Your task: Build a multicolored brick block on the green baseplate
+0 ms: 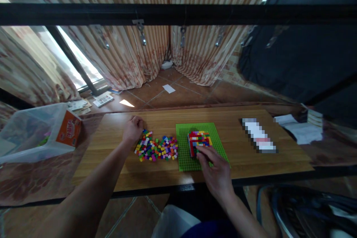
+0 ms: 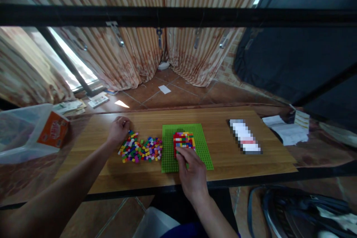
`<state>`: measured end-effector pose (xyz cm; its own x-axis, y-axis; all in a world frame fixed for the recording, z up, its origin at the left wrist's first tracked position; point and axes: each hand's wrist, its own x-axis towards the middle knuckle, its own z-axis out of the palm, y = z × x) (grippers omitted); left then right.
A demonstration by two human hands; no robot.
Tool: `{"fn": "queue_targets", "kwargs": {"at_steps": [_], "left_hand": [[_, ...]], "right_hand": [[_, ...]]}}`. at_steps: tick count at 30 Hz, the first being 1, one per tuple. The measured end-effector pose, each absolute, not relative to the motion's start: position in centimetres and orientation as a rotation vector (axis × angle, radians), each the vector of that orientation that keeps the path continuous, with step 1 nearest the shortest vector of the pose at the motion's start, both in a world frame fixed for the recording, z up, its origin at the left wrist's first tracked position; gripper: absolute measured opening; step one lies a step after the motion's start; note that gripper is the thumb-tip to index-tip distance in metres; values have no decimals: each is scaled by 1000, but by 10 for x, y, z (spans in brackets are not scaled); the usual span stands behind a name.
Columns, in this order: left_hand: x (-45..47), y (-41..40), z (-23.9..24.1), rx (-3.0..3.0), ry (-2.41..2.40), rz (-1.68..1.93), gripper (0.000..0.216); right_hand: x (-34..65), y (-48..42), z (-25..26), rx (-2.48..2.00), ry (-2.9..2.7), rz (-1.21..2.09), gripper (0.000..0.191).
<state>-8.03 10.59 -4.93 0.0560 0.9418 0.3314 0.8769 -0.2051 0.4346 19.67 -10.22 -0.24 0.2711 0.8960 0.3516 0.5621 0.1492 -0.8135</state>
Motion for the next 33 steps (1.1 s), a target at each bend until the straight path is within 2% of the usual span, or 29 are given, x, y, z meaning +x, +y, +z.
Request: {"fn": "queue_targets", "kwargs": {"at_steps": [7, 20, 33], "left_hand": [[-79, 105, -47, 2175, 1920, 829, 21], [-82, 108, -50, 2188, 1897, 828, 23], [-81, 106, -47, 2194, 1893, 858, 24]], "right_hand": [[238, -88, -18, -1663, -1369, 194, 25], [224, -74, -33, -1750, -1153, 80, 17], [226, -74, -32, -1616, -1130, 265, 19]]}}
